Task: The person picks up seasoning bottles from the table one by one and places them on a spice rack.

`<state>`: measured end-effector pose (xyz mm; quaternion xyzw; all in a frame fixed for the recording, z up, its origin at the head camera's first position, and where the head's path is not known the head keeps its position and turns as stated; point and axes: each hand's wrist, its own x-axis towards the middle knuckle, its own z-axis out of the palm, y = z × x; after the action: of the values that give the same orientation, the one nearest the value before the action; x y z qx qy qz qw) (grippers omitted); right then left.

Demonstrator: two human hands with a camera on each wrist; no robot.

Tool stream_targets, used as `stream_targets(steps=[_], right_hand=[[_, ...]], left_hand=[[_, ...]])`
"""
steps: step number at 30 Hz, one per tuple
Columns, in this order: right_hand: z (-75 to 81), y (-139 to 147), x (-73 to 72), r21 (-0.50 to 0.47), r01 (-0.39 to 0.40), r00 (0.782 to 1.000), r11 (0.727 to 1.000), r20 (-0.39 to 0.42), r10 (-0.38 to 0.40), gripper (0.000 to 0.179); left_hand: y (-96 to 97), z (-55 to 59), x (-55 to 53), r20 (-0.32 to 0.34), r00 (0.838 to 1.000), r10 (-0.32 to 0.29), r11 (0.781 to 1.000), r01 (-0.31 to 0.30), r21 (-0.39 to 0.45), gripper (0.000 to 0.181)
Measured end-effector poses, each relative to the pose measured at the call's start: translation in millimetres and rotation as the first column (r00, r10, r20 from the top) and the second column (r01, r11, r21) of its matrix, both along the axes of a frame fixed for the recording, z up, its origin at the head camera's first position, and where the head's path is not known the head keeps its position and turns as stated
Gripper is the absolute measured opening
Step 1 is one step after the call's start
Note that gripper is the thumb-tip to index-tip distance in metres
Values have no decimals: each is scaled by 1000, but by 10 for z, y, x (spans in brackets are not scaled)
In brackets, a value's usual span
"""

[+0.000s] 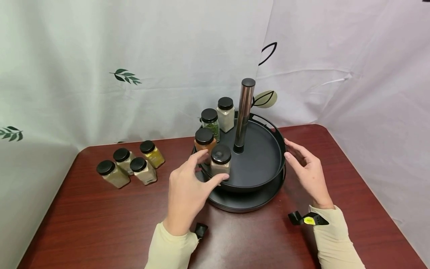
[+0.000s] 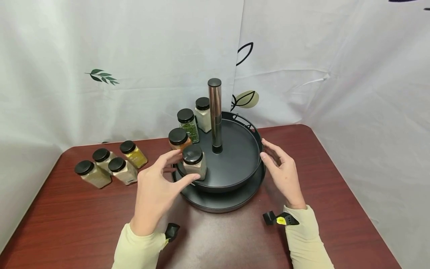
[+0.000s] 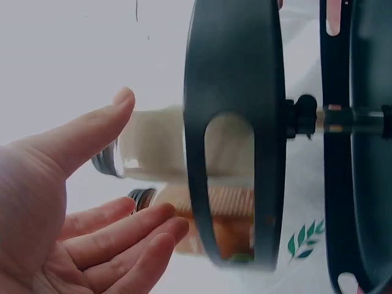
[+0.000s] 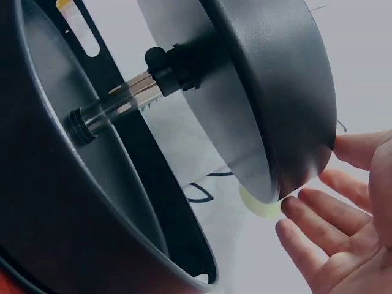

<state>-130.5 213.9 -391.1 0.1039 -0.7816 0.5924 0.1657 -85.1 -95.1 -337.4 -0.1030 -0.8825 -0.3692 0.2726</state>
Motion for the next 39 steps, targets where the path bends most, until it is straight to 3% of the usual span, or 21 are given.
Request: stream_targets(steps=[6, 16, 25, 31, 39], right_hand=[[-7, -6, -6, -14, -25, 1000, 1000, 6, 25, 47], [-5, 10, 13, 47, -52, 999, 998, -1, 52, 51], [9, 9, 16, 31, -85, 996, 996, 9, 85, 52], [7, 22, 12, 70, -89, 996, 994, -1, 90, 50], [0, 23, 19, 67, -94, 995, 993, -27, 96, 49]], left_hand=[[-193, -6, 16, 30, 999, 38, 998, -40, 52, 67], [-515, -78, -20, 48, 984, 171, 981, -174, 81, 52], [-800, -101, -50, 58, 959, 277, 959, -280, 49, 52], [-966, -126, -89, 66, 939, 338, 939, -342, 44, 52], [-1139, -275, -175, 159, 899, 408, 911, -413, -1, 63]])
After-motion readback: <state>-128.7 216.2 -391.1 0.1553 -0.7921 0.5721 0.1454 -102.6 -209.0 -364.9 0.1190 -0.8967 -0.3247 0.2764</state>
